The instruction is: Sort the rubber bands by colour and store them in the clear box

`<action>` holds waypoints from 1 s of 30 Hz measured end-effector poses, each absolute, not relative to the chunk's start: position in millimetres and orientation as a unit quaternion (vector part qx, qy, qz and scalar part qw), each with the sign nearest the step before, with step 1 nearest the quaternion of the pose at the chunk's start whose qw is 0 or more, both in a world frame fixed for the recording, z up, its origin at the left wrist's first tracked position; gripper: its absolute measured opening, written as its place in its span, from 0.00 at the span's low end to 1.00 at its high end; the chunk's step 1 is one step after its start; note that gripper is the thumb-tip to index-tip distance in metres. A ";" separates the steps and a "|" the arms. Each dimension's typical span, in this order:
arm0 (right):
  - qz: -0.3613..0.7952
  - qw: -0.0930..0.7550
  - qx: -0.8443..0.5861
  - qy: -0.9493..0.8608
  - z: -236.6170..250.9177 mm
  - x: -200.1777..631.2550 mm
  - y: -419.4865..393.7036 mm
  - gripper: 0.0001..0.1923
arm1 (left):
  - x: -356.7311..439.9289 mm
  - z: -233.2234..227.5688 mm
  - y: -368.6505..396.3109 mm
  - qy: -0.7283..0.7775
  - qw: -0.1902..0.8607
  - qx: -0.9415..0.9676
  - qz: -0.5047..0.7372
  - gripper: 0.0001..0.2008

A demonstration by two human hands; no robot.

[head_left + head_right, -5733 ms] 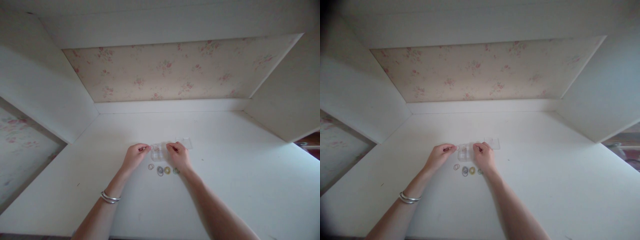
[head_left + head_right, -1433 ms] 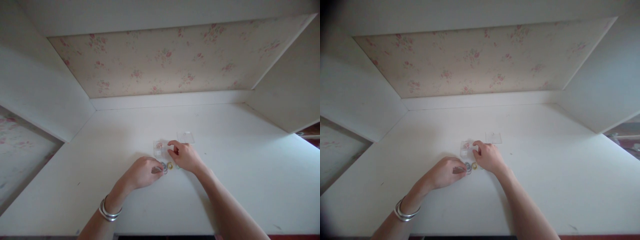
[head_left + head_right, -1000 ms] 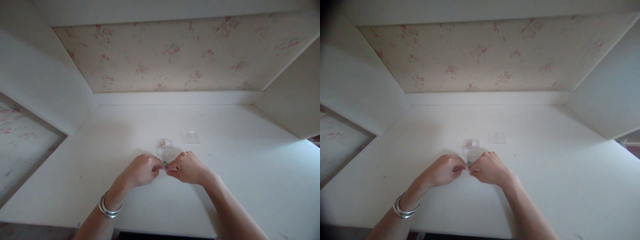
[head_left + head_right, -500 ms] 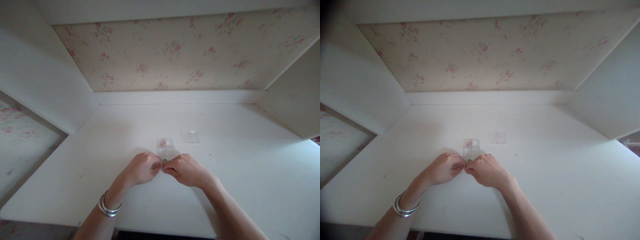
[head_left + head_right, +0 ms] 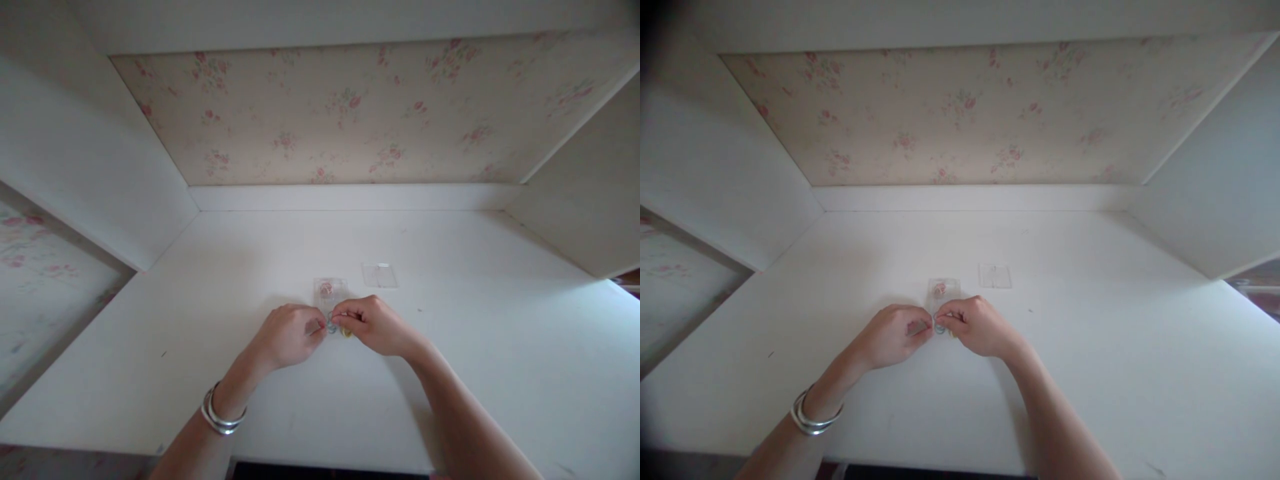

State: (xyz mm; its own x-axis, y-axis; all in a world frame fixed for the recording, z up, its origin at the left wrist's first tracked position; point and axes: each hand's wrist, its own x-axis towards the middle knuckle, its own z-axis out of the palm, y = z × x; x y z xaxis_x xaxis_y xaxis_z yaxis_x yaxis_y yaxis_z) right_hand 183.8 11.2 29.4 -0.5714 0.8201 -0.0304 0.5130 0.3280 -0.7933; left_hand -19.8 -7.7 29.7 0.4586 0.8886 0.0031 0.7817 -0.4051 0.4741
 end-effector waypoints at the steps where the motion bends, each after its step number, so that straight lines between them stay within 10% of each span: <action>1: 0.399 0.190 -0.416 -0.795 29.5 183.3 10.5 0.13 | -20.2 29.4 -7.0 0.514 0.205 0.822 0.134 0.09; 30: 0.416 0.228 -0.438 -0.763 28.5 181.5 11.2 0.14 | -18.9 21.4 -4.8 0.461 0.213 0.853 0.121 0.15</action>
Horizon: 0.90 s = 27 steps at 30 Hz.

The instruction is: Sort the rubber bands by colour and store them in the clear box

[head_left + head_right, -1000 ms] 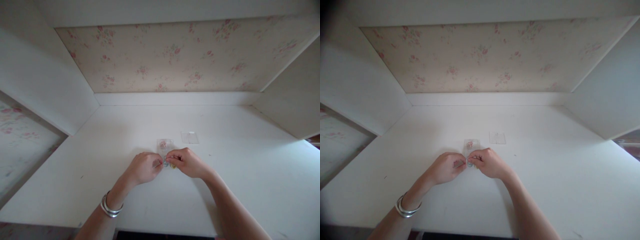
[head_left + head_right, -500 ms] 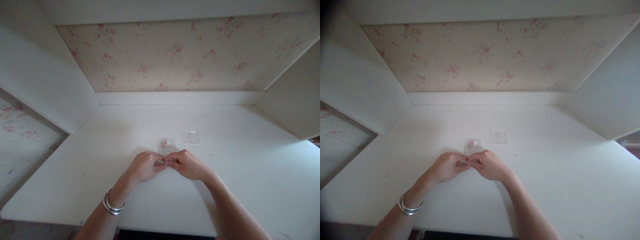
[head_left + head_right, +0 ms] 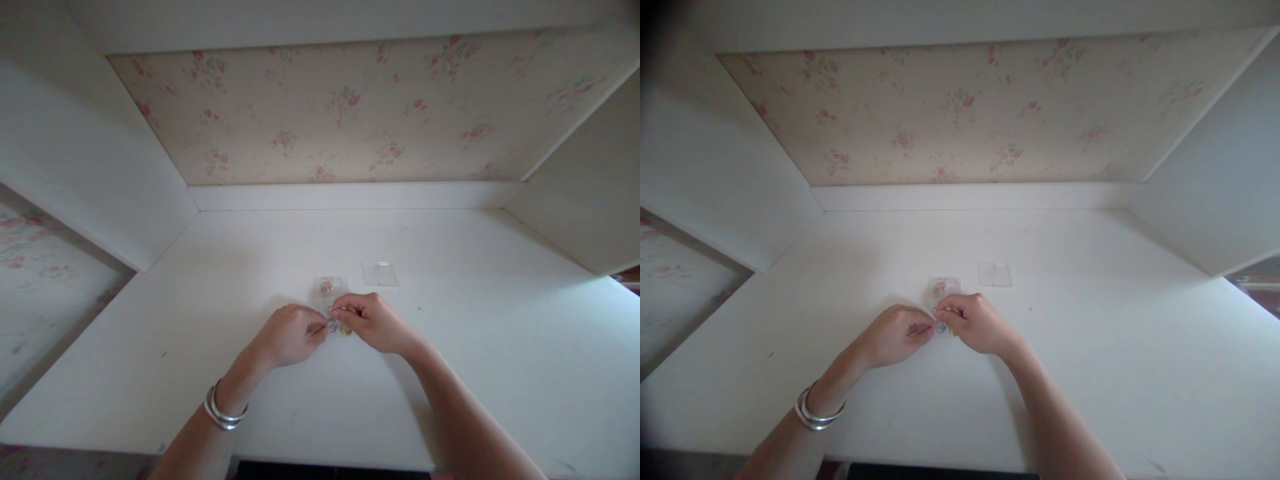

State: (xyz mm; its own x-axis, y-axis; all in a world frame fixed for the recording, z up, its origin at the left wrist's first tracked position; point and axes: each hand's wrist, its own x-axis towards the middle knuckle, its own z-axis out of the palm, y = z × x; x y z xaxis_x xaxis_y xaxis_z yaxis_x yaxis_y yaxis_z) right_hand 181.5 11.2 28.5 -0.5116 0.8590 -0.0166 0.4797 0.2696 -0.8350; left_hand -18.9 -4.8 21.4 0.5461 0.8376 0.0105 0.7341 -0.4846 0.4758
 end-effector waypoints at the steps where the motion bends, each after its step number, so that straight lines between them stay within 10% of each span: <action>1: 0.415 0.239 -0.447 -0.755 28.0 181.5 11.9 0.14 | -18.8 22.1 -5.0 0.461 0.215 0.853 0.118 0.14; 27: 0.190 0.369 -0.583 -0.699 -2.1 183.2 38.0 0.14 | -16.8 20.3 -5.6 0.439 0.209 0.849 0.208 0.12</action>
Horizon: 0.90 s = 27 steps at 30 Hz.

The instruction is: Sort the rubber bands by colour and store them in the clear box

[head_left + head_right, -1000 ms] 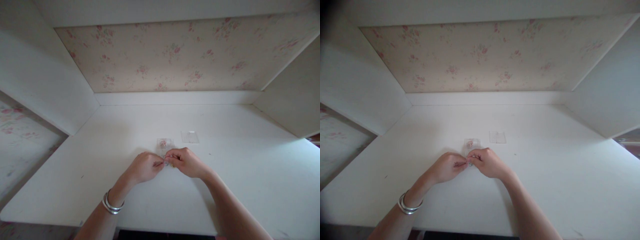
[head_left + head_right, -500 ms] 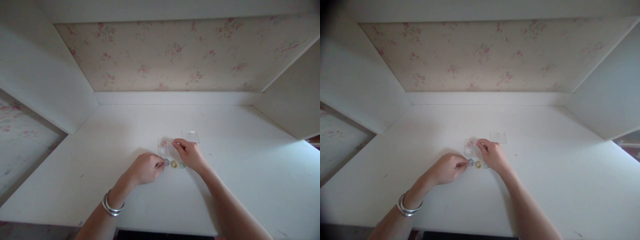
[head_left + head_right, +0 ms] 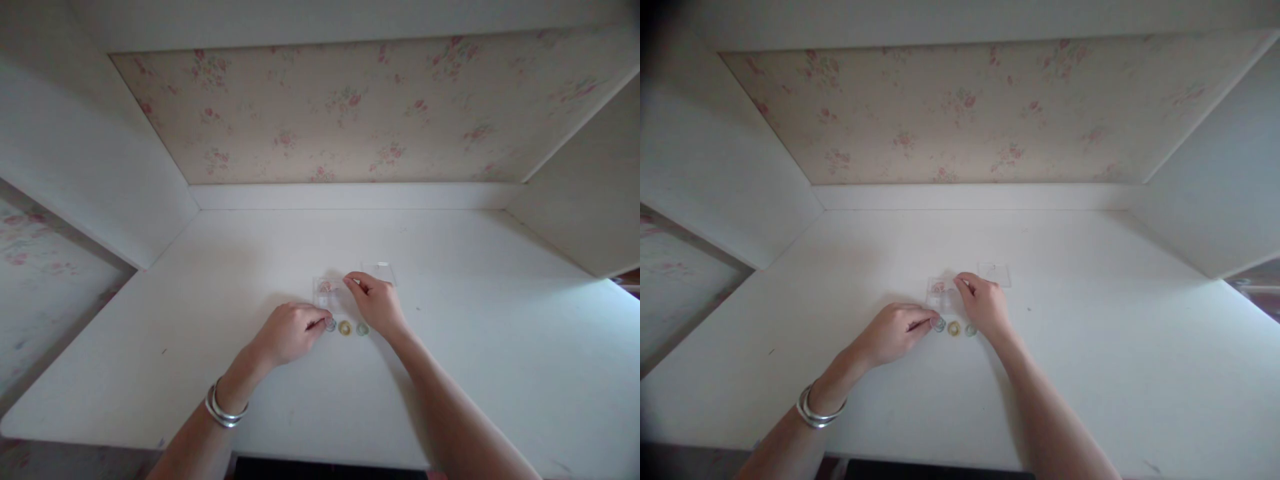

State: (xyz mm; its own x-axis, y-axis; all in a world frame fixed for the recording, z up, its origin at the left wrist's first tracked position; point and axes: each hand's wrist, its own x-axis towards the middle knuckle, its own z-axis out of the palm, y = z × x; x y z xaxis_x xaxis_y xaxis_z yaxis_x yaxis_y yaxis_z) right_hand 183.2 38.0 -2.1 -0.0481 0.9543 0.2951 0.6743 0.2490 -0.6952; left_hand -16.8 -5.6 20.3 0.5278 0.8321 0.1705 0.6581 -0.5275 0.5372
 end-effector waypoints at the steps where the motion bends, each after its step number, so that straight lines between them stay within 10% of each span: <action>1: 0.191 0.387 -0.596 -0.677 -0.8 184.6 38.7 0.15 | -16.5 20.7 -5.0 0.449 0.207 0.841 0.219 0.12; 27: 0.228 0.454 -0.601 -0.617 10.1 191.6 36.3 0.15 | 34.7 40.8 47.5 0.526 -0.032 0.850 0.014 0.15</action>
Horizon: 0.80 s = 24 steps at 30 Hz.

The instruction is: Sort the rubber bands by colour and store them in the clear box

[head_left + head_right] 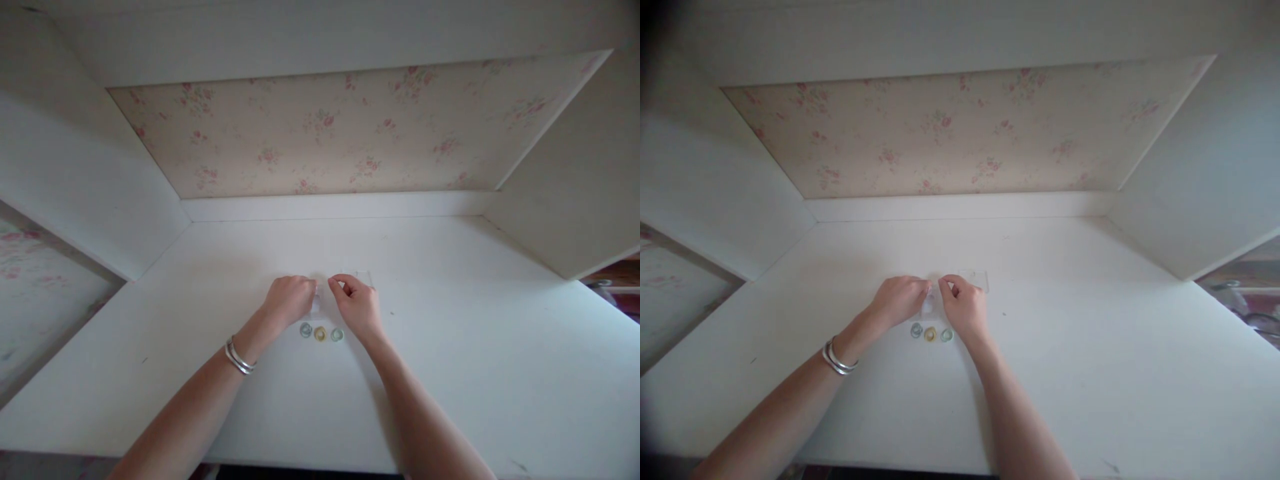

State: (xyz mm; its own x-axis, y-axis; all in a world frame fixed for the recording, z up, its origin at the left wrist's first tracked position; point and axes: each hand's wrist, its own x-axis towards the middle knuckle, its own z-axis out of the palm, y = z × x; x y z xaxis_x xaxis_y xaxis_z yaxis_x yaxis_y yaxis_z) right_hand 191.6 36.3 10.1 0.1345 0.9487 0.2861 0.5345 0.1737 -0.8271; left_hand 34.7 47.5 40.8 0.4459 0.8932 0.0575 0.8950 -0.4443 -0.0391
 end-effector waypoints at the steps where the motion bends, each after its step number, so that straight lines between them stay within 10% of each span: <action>1: 0.228 0.456 -0.600 -0.617 10.6 191.6 36.0 0.15 | 34.2 40.1 47.7 -0.525 0.023 -0.851 -0.017 0.15; 24: 0.091 0.185 -0.381 -0.901 23.6 185.3 9.6 0.07 | -21.0 12.4 -8.9 -0.494 -0.137 -0.788 -0.342 0.12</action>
